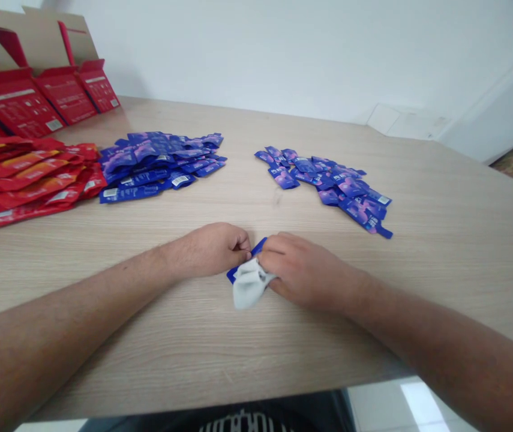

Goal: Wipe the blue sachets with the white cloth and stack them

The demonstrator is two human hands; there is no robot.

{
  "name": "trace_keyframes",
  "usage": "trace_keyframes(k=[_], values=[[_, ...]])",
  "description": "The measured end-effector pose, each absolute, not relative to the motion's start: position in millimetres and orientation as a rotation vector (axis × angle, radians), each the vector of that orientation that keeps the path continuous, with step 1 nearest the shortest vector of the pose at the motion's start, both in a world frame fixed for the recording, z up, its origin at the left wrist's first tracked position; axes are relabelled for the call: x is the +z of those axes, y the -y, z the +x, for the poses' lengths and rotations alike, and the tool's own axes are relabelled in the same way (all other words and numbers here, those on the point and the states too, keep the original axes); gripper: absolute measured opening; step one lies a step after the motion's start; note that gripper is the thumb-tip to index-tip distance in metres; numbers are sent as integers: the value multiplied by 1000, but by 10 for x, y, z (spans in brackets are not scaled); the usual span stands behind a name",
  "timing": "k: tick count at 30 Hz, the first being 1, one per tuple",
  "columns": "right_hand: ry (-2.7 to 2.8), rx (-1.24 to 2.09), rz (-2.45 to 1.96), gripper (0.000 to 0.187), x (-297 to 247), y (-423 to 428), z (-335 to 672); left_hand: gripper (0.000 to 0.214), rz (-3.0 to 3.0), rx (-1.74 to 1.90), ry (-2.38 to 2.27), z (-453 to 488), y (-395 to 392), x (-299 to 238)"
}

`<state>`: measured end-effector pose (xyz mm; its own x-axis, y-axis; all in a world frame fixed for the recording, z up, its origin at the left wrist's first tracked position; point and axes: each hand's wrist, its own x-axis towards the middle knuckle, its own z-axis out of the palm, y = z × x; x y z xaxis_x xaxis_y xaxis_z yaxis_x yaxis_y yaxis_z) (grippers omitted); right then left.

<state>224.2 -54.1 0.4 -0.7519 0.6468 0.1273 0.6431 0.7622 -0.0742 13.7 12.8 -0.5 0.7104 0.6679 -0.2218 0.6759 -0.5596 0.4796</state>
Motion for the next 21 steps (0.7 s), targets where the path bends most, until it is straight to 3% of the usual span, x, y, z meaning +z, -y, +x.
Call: trace_keyframes(k=[2,8,14,21], values=[[2867,94,-965,4,21,567,2245,22,2376,-30,-998,133,-135,-5],[2664,-34,-1305,8,-4,486,2306,20,2388,-4,-1052,135,-121,-13],[2905,67,-927,6,15,624,2201,22,2366,-51,-1017,129,-141,-21],[2666,-60,-1344,9,0,515,2281,20,2396,-19,-1069,126,-140,-32]])
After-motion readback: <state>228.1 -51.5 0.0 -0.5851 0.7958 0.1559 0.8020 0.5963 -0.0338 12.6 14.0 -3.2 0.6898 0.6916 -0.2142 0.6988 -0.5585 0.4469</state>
